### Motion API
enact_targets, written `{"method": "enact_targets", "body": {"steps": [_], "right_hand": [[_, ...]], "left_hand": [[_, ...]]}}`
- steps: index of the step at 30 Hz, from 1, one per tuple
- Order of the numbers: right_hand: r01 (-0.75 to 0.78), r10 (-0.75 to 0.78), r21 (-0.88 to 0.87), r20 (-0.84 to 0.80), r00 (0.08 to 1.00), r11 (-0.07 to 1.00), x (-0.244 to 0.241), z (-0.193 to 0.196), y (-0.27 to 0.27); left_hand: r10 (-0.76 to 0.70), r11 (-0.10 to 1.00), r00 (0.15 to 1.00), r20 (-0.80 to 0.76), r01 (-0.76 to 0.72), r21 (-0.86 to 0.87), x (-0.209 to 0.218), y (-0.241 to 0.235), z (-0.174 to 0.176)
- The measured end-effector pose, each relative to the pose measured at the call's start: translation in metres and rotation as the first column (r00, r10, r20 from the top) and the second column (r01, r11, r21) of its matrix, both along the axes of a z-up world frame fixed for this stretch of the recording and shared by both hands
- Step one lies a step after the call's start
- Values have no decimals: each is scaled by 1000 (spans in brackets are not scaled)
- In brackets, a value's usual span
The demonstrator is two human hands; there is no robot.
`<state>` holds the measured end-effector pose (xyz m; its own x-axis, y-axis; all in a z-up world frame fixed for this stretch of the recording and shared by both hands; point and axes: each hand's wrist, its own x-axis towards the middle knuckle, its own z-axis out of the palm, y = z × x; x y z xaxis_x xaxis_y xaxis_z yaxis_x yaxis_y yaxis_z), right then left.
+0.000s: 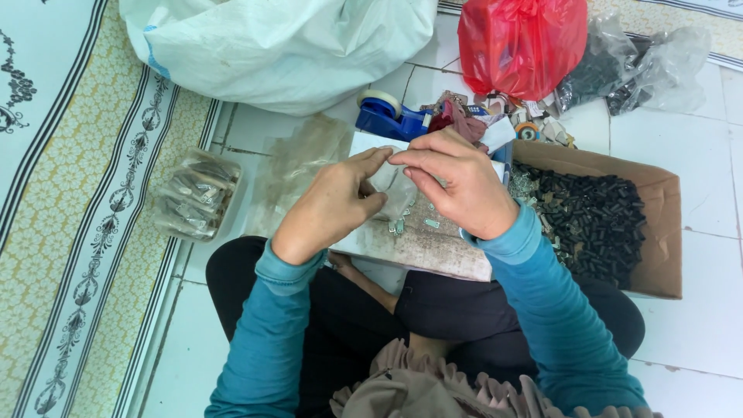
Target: The person sits on the floor and places small metal hardware pieces into a clear plastic bag. They then seal the bag and set it aside, repeating the process with another bag.
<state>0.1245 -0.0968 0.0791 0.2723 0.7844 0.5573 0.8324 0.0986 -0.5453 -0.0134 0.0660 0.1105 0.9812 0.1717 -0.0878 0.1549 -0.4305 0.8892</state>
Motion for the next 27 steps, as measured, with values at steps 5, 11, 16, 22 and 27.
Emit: {"method": "enact_targets", "body": {"steps": [5,11,16,22,27], "right_hand": [[80,-56,-86,254,966,993,2,-9,2],[226,-110,-177,501,858,958,-9,-5,3],[-35,49,-125,111,993,992,-9,0,1],[78,-135,-286,-184,974,955,16,-65,-23],[226,-280,-630,13,960,743,46,-196,-63]], "left_hand": [[18,999,1000,-3,-18,-31,-2,6,-4],[70,997,997,42,-72,37,-22,-4,20],[64,970,986,152,-97,221,-12,8,-23],[64,974,995,79,-79,214,-14,12,-24],[64,978,994,88,-80,191,-35,-5,23]]}}
